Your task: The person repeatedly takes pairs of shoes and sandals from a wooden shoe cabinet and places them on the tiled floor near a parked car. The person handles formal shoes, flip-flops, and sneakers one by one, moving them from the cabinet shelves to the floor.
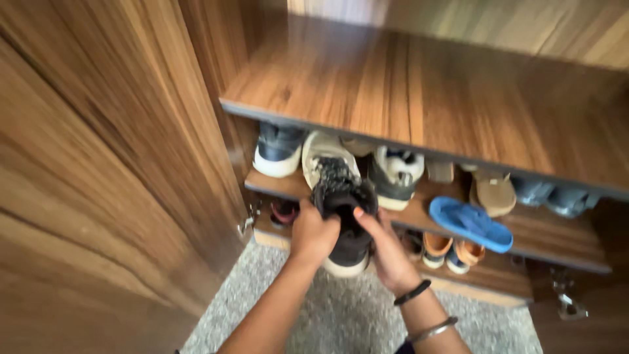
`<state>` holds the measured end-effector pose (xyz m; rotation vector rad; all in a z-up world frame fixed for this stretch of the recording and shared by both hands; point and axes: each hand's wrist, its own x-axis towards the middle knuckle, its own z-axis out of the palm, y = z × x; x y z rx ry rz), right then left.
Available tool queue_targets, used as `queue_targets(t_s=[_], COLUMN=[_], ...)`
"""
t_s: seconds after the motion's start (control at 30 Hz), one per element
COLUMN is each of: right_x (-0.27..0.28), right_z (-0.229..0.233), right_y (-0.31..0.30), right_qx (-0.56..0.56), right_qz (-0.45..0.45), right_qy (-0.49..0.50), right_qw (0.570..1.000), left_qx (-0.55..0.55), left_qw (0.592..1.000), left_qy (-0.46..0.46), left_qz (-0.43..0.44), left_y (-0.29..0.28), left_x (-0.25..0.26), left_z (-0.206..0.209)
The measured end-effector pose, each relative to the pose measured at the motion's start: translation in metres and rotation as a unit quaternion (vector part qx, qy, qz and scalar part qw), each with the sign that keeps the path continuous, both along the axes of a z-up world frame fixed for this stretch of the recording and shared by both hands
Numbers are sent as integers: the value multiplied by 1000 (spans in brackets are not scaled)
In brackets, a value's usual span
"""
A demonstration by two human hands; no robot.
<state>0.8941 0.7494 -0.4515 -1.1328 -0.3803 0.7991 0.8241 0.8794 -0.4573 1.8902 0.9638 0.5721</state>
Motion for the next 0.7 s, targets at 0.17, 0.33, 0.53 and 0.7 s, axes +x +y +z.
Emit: queue_targets(t_s=[0.17, 0.33, 0.53, 0.7], right_x=[-9, -9, 4, 13], right_z=[5, 0, -24, -29], right_y=[-26, -57, -93, -121], right_qx=[-1, -60, -124, -122], right_qz=[21, 54, 55, 98], right_qy=[30, 64, 151, 130], right_qw=[999, 995, 979, 979], left_qx=[-63, -28, -47, -58], left_qw=[998, 998, 995, 993], left_qy=[10, -52, -55, -34], left_qz=[20, -17, -69, -96], left_y=[-43, -69, -93, -111], left_x=[-27, -48, -56, -57], left_z=[16, 26, 29, 33])
